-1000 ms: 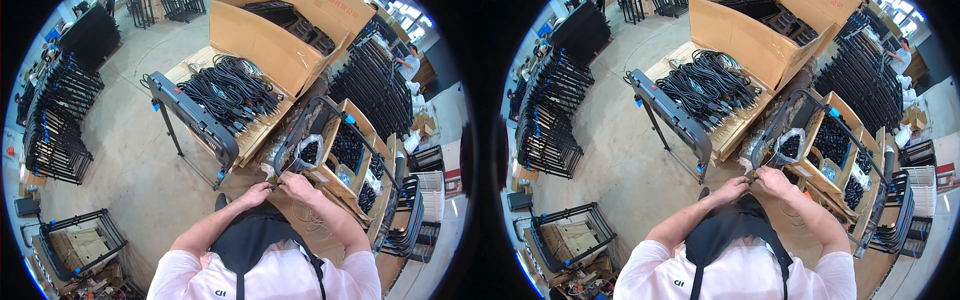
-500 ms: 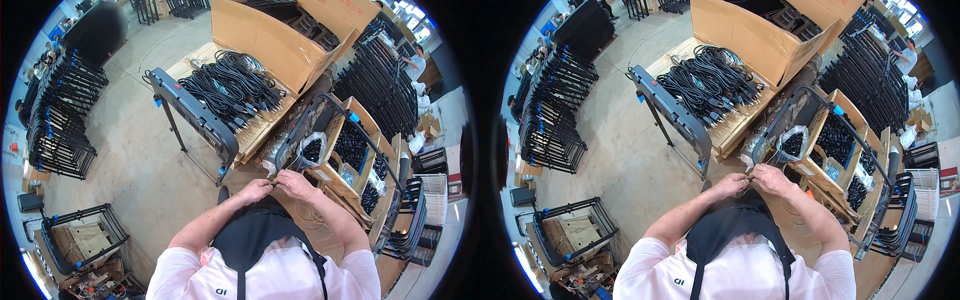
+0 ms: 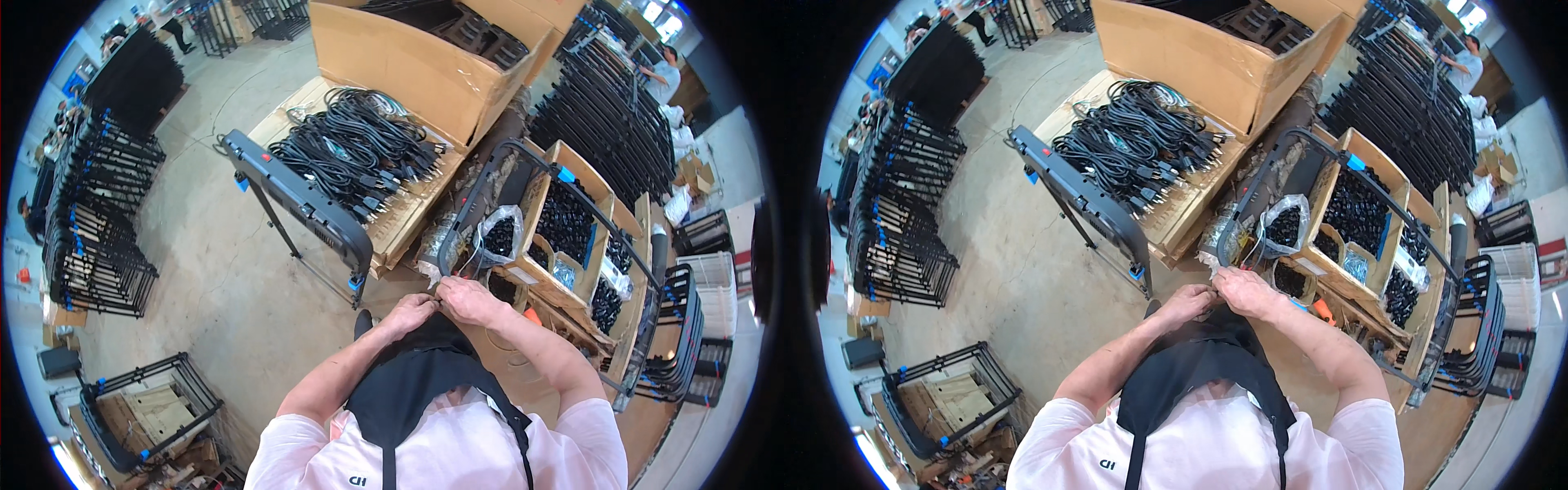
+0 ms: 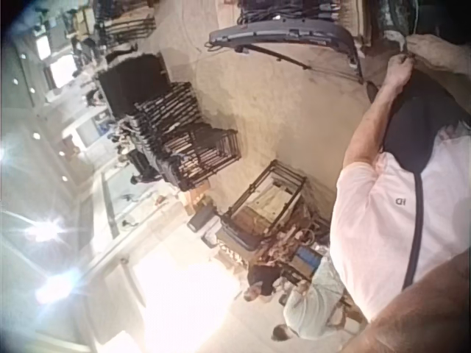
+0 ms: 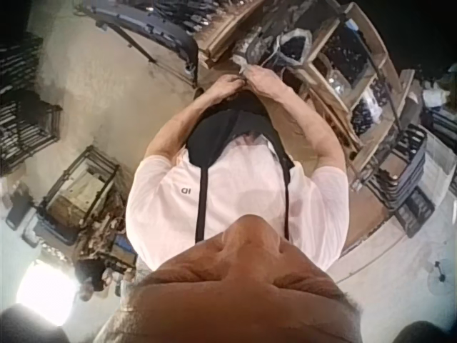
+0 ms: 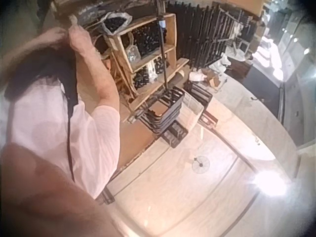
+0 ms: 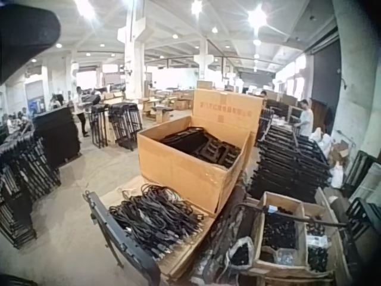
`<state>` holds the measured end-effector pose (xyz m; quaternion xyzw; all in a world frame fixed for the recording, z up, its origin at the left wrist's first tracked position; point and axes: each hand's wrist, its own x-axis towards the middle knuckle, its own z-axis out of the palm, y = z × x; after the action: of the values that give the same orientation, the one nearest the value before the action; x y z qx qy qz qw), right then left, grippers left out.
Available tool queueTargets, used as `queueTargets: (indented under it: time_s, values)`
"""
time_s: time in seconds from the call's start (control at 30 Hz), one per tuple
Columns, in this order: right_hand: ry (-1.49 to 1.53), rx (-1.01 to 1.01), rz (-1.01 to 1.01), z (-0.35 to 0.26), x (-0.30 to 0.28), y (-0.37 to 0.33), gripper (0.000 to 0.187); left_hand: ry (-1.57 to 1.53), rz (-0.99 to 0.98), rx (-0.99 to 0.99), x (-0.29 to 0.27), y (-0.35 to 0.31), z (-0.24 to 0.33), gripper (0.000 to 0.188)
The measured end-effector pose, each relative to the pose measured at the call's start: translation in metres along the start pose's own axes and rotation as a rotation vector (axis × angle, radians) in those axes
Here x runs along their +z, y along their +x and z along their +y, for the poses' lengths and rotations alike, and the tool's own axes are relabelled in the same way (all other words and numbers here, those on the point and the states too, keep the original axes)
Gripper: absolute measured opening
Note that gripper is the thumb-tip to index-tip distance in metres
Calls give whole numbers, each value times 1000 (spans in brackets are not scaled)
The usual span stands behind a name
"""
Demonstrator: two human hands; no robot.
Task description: The person assembles a black electronic device by attaching a power cord and securing a casing with a pneumatic screwdriver. They handle various components including a metal frame, power cables, and a plastic housing, working at a station in a warehouse environment.
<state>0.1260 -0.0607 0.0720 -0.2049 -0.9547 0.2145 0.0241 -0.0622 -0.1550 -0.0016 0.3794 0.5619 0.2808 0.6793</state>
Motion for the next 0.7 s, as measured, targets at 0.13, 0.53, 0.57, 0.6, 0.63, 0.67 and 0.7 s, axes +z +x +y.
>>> queueTargets:
  time_s: [0.13,0.53,0.57,0.6,0.63,0.67,0.7]
  values:
    - [53,72,-6,-6,13,-7,12,-77,-63,-53,-3,13,-32,31]
    - [519,943,294,-34,89,-68,31,228,55,-17,1,9,-28,35]
    - [444,1049,220,-17,108,-65,37,199,25,-74,2,9,-20,37]
    - [369,1153,145,3,127,-61,43,173,-4,-130,3,8,-17,39]
    - [278,1108,304,22,146,-55,49,143,-46,-108,4,8,-19,37]
    - [182,1059,462,39,159,-45,56,114,-86,-87,3,10,-23,35]
    - [173,1189,293,55,161,-30,62,86,-130,-63,2,11,-24,34]
